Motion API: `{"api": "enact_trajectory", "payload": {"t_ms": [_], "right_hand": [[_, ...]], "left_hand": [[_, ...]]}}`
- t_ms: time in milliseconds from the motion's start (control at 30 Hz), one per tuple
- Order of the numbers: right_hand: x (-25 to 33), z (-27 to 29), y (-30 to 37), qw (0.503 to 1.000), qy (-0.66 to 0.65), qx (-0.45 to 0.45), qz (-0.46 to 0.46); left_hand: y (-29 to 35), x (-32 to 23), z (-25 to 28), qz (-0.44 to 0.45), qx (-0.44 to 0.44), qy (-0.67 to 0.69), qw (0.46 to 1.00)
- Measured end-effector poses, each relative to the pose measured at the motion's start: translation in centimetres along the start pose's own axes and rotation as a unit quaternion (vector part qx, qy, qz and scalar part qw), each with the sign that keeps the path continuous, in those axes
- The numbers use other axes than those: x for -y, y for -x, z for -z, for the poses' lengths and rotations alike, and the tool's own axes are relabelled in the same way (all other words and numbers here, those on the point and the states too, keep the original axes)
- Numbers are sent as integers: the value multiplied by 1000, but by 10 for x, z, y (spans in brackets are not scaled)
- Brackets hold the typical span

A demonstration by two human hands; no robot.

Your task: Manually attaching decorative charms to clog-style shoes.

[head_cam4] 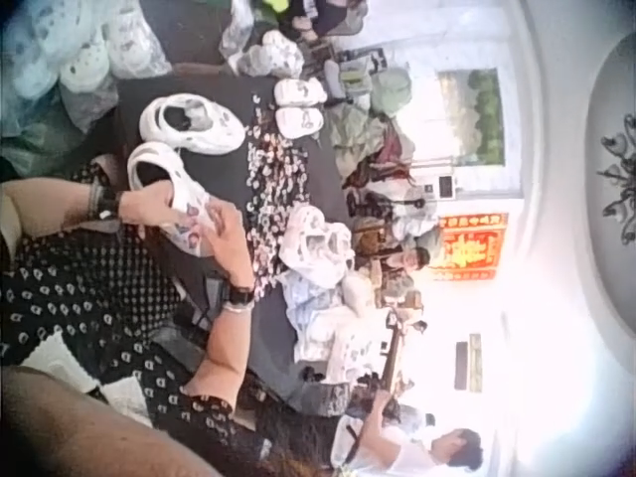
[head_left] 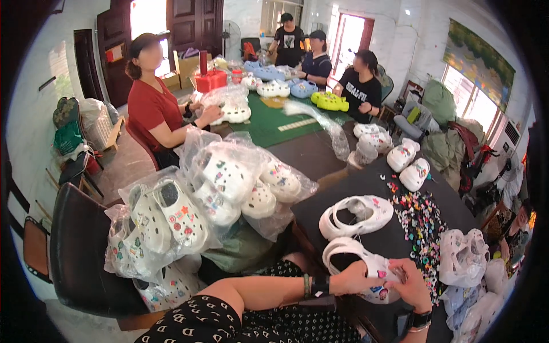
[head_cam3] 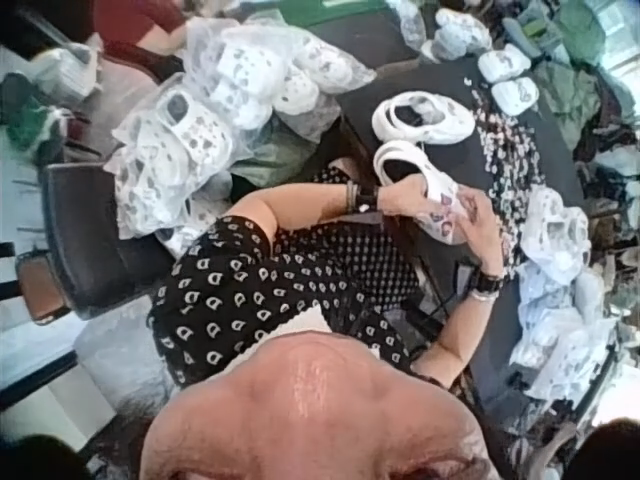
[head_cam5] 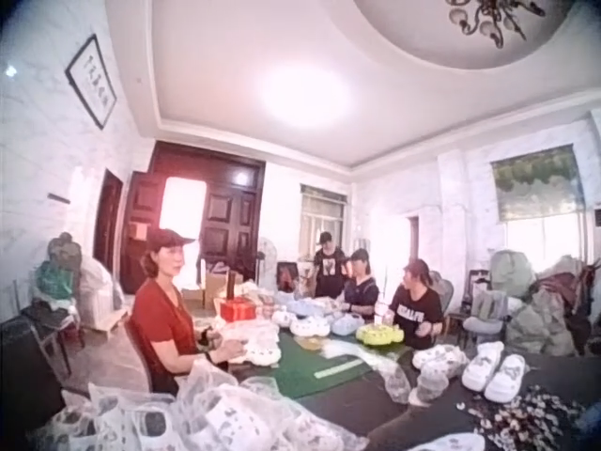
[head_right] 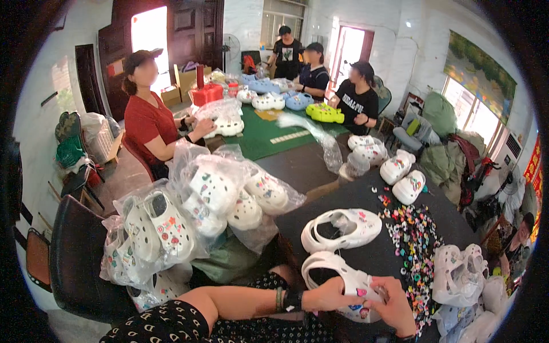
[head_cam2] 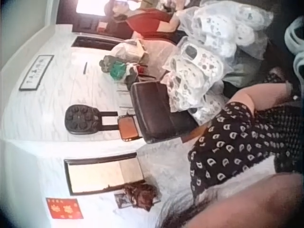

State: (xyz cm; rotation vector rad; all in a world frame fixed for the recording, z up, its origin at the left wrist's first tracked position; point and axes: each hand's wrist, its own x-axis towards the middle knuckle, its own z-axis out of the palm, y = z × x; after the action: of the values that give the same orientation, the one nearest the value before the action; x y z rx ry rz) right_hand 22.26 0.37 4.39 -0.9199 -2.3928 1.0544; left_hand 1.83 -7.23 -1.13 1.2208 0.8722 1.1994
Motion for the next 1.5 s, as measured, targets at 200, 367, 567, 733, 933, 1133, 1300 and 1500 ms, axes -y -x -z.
{"api": "enact_trajectory", "payload": {"t_ms": [200, 367, 567, 733, 933, 1133, 1300, 1500], "right_hand": [[8, 3, -7, 999, 13, 40, 2], [22, -6, -17, 996, 84, 4, 8], [22, -10, -15, 994, 100, -42, 33], [25, -14, -11, 990, 135, -37, 22], [31, -16, -9, 985, 162, -49, 3], [14, 0, -11, 998, 61, -11, 25], [18, -4, -12, 995, 97, -9, -4], [22, -16, -13, 990, 132, -40, -21]], "left_hand": [[-3, 20, -2, -43, -20, 18, 999], [-2, 10, 9, -104, -17, -67, 992], [-4, 12, 8, -40, -2, -91, 995], [0, 10, 8, -89, 2, -129, 988], [0, 1, 6, 13, 6, -146, 989], [-7, 1, 0, 20, -18, -121, 992], [-5, -1, 5, -4, 12, -120, 993], [-2, 11, 8, -20, -3, -118, 993]]}}
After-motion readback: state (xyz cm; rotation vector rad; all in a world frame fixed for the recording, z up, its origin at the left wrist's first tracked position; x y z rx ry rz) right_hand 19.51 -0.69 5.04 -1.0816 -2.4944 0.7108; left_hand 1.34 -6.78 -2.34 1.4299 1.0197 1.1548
